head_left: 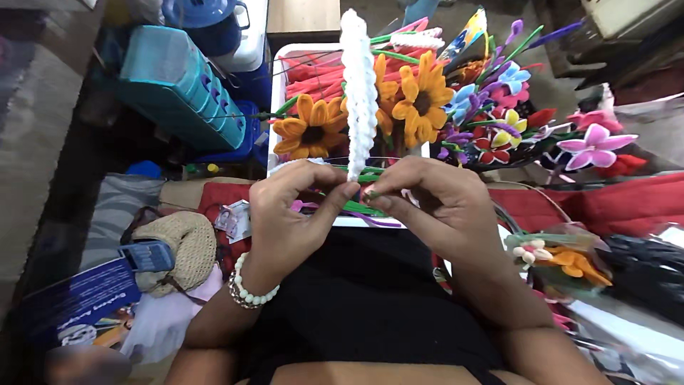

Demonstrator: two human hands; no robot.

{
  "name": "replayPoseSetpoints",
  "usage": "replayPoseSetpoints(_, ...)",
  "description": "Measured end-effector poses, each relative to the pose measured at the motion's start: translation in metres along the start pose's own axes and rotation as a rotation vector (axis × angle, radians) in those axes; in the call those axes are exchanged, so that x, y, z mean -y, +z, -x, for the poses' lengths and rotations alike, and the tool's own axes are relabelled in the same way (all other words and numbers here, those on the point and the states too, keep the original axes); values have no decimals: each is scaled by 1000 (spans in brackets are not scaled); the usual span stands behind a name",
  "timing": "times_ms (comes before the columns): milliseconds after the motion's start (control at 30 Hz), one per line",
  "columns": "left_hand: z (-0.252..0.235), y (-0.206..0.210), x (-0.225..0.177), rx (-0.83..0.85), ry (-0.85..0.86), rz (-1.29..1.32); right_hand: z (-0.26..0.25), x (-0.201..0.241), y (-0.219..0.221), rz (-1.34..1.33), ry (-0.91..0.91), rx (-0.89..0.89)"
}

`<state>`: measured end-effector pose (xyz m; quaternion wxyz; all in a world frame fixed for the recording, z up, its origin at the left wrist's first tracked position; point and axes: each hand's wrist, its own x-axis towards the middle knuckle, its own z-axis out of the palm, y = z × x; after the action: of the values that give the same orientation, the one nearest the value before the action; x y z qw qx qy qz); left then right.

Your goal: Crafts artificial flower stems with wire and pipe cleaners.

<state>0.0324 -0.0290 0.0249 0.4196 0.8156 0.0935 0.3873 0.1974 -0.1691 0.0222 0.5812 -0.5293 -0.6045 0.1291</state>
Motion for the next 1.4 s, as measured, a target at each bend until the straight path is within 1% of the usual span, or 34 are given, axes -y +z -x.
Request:
replayPoseSetpoints(233,2,4,3,13,3,-18,-9,3,-1,125,20,6)
replayPoseSetpoints(500,3,6,1,58,8,-1,-15,6,-3,121,62,9)
replayPoseSetpoints(700,2,3,3,108,3,111,-17,8,-5,105,89,30)
replayPoseSetpoints(800,2,7,5,70,10,137,-16,8,-5,89,89,18)
replayPoseSetpoints(967,-1,14,4,0,21,84,-13,7,-6,45,114,13)
replayPoseSetpoints(1133,0,19,5,-35,19,129,-8,4,-9,92,153,11)
replayPoseSetpoints(1400,3,23,7,-56,11,186,-7,-1,-5,79,74,-31)
